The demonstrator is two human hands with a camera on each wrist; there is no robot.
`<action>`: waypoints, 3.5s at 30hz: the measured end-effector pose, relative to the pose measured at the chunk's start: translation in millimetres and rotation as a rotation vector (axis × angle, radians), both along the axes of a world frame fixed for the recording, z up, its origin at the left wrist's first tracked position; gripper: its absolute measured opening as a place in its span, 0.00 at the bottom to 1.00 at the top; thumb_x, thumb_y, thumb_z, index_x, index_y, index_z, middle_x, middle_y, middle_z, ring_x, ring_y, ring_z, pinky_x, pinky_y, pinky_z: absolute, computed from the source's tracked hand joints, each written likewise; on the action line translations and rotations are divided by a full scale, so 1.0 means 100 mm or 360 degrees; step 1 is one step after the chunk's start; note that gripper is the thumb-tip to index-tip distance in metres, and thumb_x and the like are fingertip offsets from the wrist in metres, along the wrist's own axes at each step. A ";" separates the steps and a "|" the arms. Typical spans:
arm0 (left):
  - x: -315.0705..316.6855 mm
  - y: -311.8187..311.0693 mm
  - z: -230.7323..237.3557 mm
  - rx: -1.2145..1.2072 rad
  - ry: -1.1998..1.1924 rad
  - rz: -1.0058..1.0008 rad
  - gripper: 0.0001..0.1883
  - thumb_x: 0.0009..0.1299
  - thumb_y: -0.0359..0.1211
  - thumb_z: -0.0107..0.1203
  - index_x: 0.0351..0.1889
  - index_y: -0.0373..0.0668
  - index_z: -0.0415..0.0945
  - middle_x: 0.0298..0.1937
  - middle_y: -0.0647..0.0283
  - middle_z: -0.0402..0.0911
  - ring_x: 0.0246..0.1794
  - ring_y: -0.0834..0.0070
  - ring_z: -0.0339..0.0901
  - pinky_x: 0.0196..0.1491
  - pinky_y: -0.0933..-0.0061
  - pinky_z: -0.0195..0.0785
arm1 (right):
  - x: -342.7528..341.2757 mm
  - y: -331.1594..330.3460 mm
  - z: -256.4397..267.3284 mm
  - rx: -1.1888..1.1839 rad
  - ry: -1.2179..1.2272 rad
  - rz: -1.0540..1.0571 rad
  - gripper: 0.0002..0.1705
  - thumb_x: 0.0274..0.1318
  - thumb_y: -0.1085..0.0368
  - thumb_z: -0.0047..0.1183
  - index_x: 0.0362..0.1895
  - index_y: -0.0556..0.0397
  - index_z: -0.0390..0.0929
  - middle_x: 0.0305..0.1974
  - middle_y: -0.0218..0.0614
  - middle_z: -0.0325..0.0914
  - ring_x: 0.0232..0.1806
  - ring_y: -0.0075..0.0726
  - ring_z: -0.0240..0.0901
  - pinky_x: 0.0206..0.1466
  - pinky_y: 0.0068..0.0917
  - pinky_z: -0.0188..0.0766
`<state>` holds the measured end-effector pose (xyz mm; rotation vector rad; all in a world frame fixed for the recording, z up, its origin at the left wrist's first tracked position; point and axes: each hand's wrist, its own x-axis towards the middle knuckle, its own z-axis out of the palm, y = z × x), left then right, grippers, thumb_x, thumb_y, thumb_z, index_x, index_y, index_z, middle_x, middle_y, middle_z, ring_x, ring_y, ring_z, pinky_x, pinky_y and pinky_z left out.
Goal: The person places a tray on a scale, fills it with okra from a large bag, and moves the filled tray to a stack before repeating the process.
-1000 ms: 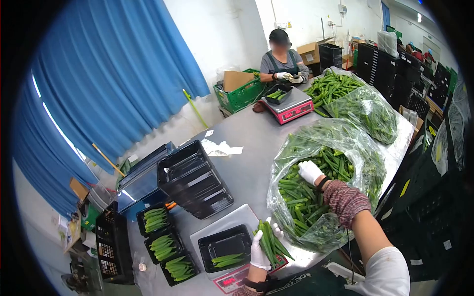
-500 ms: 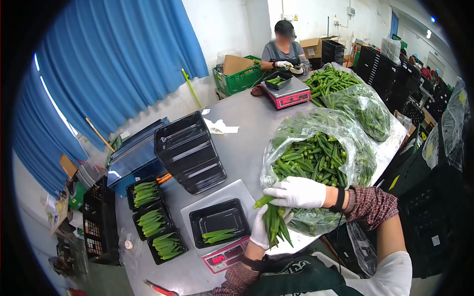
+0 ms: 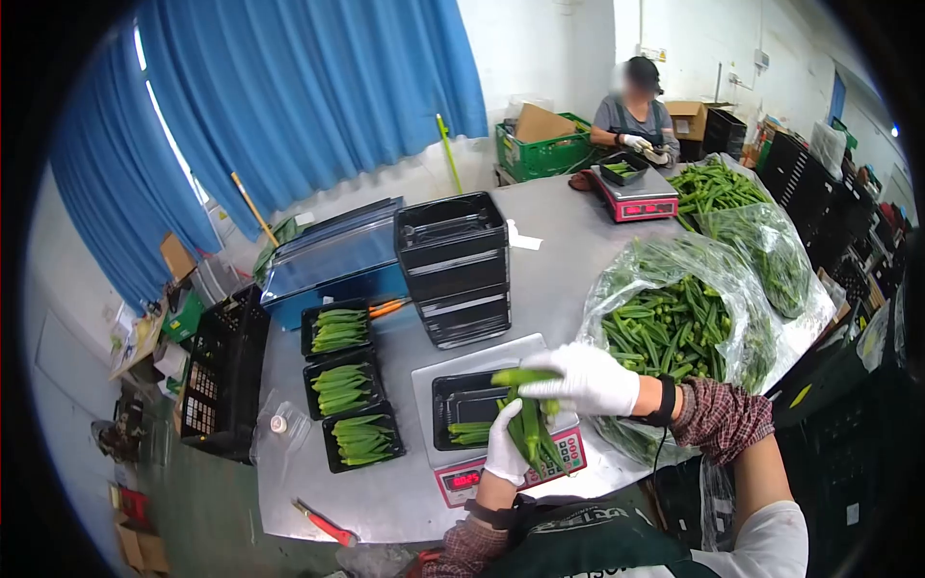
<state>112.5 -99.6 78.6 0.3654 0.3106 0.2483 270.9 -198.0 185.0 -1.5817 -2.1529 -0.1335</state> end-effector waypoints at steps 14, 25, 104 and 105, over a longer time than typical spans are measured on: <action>-0.04 0.12 -0.04 -0.0156 0.0070 0.0388 0.16 0.72 0.37 0.45 0.53 0.39 0.70 0.50 0.57 0.76 0.52 0.63 0.73 0.59 0.54 0.65 | -0.14 0.39 -0.02 -0.0528 -0.0132 -0.0458 0.28 0.53 0.42 0.52 0.33 0.56 0.81 0.34 0.45 0.74 0.34 0.49 0.76 0.36 0.41 0.73; -0.28 0.42 -0.25 -0.0249 0.0274 0.0577 0.24 0.71 0.48 0.47 0.58 0.44 0.69 0.56 0.59 0.73 0.56 0.64 0.71 0.60 0.60 0.63 | -0.11 1.00 -0.73 -0.1163 0.1281 -0.0036 0.33 0.58 0.44 0.54 0.59 0.55 0.71 0.56 0.46 0.68 0.60 0.45 0.64 0.65 0.38 0.59; -0.21 0.08 0.22 0.2915 0.0510 0.0132 0.31 0.61 0.32 0.60 0.64 0.38 0.65 0.62 0.49 0.69 0.63 0.54 0.65 0.66 0.60 0.56 | 1.61 -1.34 -0.72 0.0158 0.2153 -0.1217 0.08 0.60 0.65 0.54 0.37 0.59 0.79 0.31 0.35 0.81 0.29 0.25 0.78 0.36 0.22 0.75; -0.14 -0.01 0.25 0.2959 0.0470 0.0197 0.33 0.61 0.33 0.61 0.65 0.38 0.64 0.62 0.49 0.69 0.63 0.53 0.65 0.65 0.61 0.56 | 1.39 -1.29 -0.54 0.0035 0.2141 -0.1140 0.09 0.60 0.65 0.54 0.38 0.59 0.79 0.33 0.36 0.81 0.31 0.26 0.78 0.38 0.23 0.75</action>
